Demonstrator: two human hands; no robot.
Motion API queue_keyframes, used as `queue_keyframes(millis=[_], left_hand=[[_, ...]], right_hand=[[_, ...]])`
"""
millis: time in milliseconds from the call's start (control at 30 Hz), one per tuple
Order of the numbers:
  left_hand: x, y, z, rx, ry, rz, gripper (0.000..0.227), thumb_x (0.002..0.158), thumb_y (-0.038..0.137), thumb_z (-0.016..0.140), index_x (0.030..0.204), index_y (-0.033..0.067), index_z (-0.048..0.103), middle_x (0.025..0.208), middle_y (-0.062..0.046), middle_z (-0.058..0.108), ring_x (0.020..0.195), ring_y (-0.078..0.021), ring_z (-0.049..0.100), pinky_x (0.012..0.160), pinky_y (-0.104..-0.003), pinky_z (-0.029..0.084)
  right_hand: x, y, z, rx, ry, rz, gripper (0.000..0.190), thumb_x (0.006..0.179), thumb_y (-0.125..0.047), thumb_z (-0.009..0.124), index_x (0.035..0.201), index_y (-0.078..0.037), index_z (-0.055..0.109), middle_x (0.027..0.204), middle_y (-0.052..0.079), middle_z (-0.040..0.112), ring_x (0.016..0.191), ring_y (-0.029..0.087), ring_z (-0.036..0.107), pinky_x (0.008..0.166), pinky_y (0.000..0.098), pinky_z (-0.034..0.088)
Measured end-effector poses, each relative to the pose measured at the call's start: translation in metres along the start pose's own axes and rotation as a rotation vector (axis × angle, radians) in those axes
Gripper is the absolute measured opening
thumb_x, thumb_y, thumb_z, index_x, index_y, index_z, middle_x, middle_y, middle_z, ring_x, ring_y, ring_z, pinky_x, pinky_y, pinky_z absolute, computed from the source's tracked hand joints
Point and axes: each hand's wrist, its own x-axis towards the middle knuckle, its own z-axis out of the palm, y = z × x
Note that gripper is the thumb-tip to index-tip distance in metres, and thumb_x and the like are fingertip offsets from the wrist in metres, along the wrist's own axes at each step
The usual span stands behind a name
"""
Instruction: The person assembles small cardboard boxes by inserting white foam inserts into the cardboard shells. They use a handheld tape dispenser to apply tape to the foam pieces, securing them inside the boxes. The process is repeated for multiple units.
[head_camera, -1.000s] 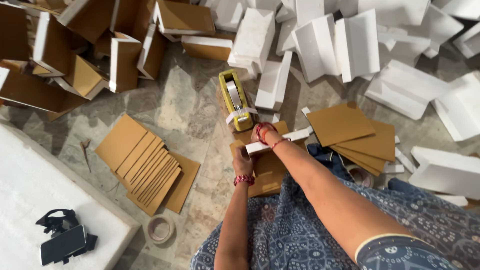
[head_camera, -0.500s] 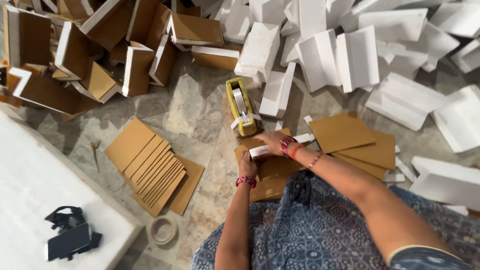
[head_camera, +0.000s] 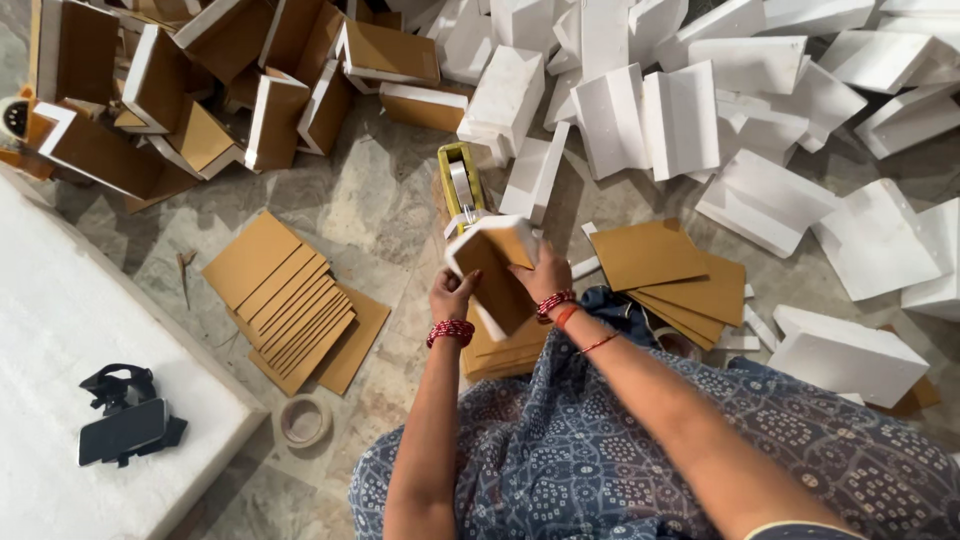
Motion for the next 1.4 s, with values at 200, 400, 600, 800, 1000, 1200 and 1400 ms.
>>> queue_keyframes(millis=[200, 400, 600, 800, 1000, 1200, 1400], left_hand=[[0.010, 0.018, -0.006, 0.490, -0.057, 0.362, 0.041, 0.076, 0.010, 0.073, 0.117, 0.0131, 0.075, 0.099, -0.017, 0.075, 0.088, -0.0342, 0.073, 0.083, -0.042, 0.058], [0.051, 0.005, -0.007, 0.589, -0.143, 0.625, 0.047, 0.070, 0.000, 0.068, 0.113, 0.0168, 0.077, 0.107, -0.016, 0.075, 0.099, -0.0374, 0.071, 0.092, -0.045, 0.056], [0.053, 0.002, -0.012, 0.519, -0.173, 0.671, 0.050, 0.065, -0.004, 0.074, 0.110, 0.0157, 0.077, 0.109, -0.016, 0.073, 0.102, -0.0378, 0.069, 0.094, -0.043, 0.055], [0.049, 0.011, -0.014, 0.540, -0.198, 0.624, 0.050, 0.062, -0.002, 0.078, 0.109, 0.0148, 0.076, 0.110, -0.014, 0.074, 0.104, -0.0365, 0.068, 0.095, -0.043, 0.054], [0.050, 0.005, -0.014, 0.572, -0.199, 0.605, 0.045, 0.065, -0.001, 0.078, 0.107, 0.0141, 0.076, 0.110, -0.012, 0.074, 0.104, -0.0349, 0.068, 0.094, -0.042, 0.055], [0.043, 0.014, -0.013, 0.601, -0.193, 0.635, 0.041, 0.064, -0.001, 0.078, 0.103, 0.0140, 0.077, 0.107, -0.012, 0.074, 0.102, -0.0357, 0.068, 0.091, -0.044, 0.054], [0.033, 0.014, -0.011, 0.624, -0.184, 0.595, 0.043, 0.065, 0.001, 0.076, 0.105, 0.0169, 0.078, 0.108, -0.011, 0.074, 0.104, -0.0343, 0.067, 0.092, -0.043, 0.054]], right_hand=[[-0.047, 0.068, 0.052, 0.172, -0.522, 0.379, 0.043, 0.082, -0.036, 0.083, 0.108, -0.003, 0.073, 0.096, 0.018, 0.078, 0.082, 0.026, 0.074, 0.071, 0.0404, 0.060], [0.054, 0.079, 0.051, 0.072, -0.280, -0.146, 0.025, 0.086, -0.031, 0.074, 0.095, -0.009, 0.080, 0.089, 0.013, 0.077, 0.082, 0.027, 0.075, 0.072, 0.0384, 0.058], [0.157, 0.020, 0.126, 0.092, -0.490, 0.135, 0.036, 0.090, -0.043, 0.078, 0.096, -0.007, 0.079, 0.087, 0.012, 0.077, 0.078, 0.023, 0.074, 0.072, 0.0365, 0.056], [0.139, 0.030, 0.142, 0.299, -0.465, 0.293, 0.032, 0.081, -0.035, 0.085, 0.095, -0.006, 0.081, 0.085, 0.006, 0.080, 0.072, 0.011, 0.070, 0.068, 0.0295, 0.055], [0.019, 0.053, 0.061, 0.601, -0.593, 0.281, 0.024, 0.088, -0.025, 0.078, 0.097, -0.002, 0.078, 0.088, 0.004, 0.080, 0.079, 0.008, 0.074, 0.074, 0.0236, 0.060], [-0.043, 0.078, 0.068, 0.695, -0.580, 0.510, 0.033, 0.089, -0.023, 0.081, 0.103, 0.006, 0.073, 0.086, 0.009, 0.077, 0.073, 0.017, 0.072, 0.063, 0.0286, 0.056], [-0.052, 0.072, 0.084, 0.492, -0.308, 0.397, 0.050, 0.075, -0.022, 0.088, 0.111, -0.004, 0.058, 0.082, 0.011, 0.079, 0.073, 0.015, 0.076, 0.064, 0.0285, 0.059]])
